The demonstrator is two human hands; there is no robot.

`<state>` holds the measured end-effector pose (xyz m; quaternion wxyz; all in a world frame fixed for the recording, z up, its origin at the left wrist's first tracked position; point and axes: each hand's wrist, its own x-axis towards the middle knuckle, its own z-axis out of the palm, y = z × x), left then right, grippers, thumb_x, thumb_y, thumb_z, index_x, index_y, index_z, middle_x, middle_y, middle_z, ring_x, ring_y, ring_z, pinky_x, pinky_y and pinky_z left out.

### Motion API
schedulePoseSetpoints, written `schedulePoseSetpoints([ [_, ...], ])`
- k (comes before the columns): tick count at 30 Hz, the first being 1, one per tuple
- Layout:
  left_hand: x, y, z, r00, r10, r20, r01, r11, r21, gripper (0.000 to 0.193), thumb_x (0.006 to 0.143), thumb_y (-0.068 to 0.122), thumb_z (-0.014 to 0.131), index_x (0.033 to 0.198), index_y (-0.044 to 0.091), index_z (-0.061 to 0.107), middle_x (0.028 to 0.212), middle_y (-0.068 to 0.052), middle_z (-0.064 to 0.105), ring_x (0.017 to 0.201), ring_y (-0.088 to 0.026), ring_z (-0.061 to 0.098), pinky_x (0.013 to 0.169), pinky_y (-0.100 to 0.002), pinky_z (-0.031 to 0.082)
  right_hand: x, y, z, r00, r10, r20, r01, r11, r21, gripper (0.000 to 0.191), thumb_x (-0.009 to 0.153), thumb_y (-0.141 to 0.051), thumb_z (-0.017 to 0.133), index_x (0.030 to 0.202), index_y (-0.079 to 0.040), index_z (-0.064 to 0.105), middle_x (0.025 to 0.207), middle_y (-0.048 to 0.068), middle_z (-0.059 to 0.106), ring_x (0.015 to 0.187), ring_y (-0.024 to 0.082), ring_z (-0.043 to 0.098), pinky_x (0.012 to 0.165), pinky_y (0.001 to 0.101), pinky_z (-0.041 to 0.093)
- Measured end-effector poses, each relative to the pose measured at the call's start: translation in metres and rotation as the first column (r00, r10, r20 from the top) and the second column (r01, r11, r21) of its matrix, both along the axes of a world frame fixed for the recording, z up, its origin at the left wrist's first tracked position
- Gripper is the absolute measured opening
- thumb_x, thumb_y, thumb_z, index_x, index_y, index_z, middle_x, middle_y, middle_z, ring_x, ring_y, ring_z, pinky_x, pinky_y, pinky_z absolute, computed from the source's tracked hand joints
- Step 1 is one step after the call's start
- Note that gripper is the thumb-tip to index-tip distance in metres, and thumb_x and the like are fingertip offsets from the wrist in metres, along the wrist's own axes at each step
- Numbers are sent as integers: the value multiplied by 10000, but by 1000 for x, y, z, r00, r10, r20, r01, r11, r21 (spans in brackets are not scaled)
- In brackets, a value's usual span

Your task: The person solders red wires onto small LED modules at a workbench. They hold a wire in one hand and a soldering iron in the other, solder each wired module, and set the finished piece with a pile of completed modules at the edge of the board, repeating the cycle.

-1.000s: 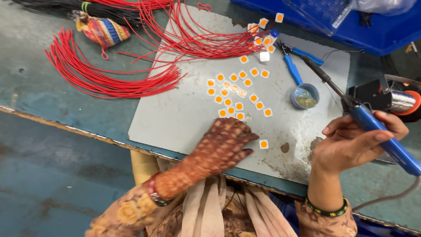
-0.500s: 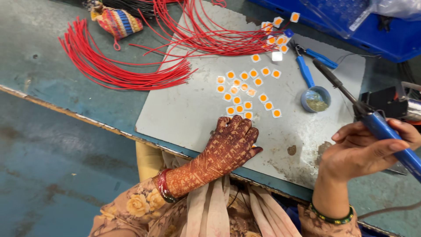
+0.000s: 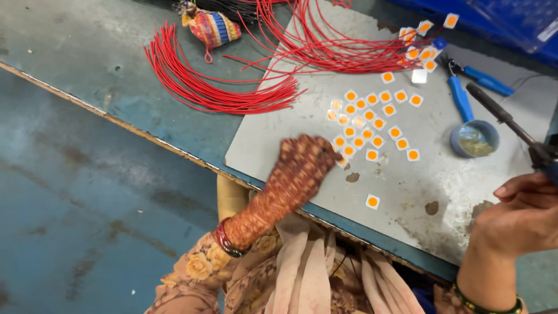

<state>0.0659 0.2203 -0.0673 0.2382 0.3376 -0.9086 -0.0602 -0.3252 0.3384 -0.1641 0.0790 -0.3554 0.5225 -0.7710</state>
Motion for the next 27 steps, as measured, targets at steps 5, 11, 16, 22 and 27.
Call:
schedulePoseSetpoints([
  [5,-11,2,7,997,28,-67,-23,997,75,231,966,277,709,1172,174,712,1132,-46,591,1069,-265,533,912,-475,372,19,-2,17,1000,-3,-28,2,999,-38,666,1194,-512,433,952,100,539,755,192,552,533,247,497,490,294,400],
  [11,-40,31,0,944,-268,-194,304,934,188,389,853,346,734,1207,189,700,1178,-35,587,1163,-260,544,1010,-516,364,46,-2,57,999,35,-15,-36,997,-62,603,1179,-514,461,1261,82,509,808,180,542,541,232,495,486,290,412],
  [16,-45,32,-10,979,-194,-62,201,969,146,291,900,361,745,1126,188,687,1182,-44,588,1148,-252,546,1005,-520,372,49,-7,65,988,-10,-157,8,1000,-15,635,1176,-539,432,1237,85,531,813,170,561,511,223,512,483,285,420],
  [22,-41,33,-3,998,-64,-26,67,989,130,449,857,484,752,1113,126,663,1155,-85,581,1118,-289,536,978,-533,360,45,-8,61,987,-28,-161,26,1000,-16,653,1170,-535,444,990,82,562,822,177,576,520,236,530,485,295,439],
  [27,-30,32,6,983,-145,-116,168,961,219,444,871,375,738,1260,169,675,1157,-44,586,1126,-269,531,967,-511,343,47,-6,64,991,17,-129,-20,1000,-20,591,1180,-502,474,1162,83,560,833,174,570,544,217,532,486,292,472],
])
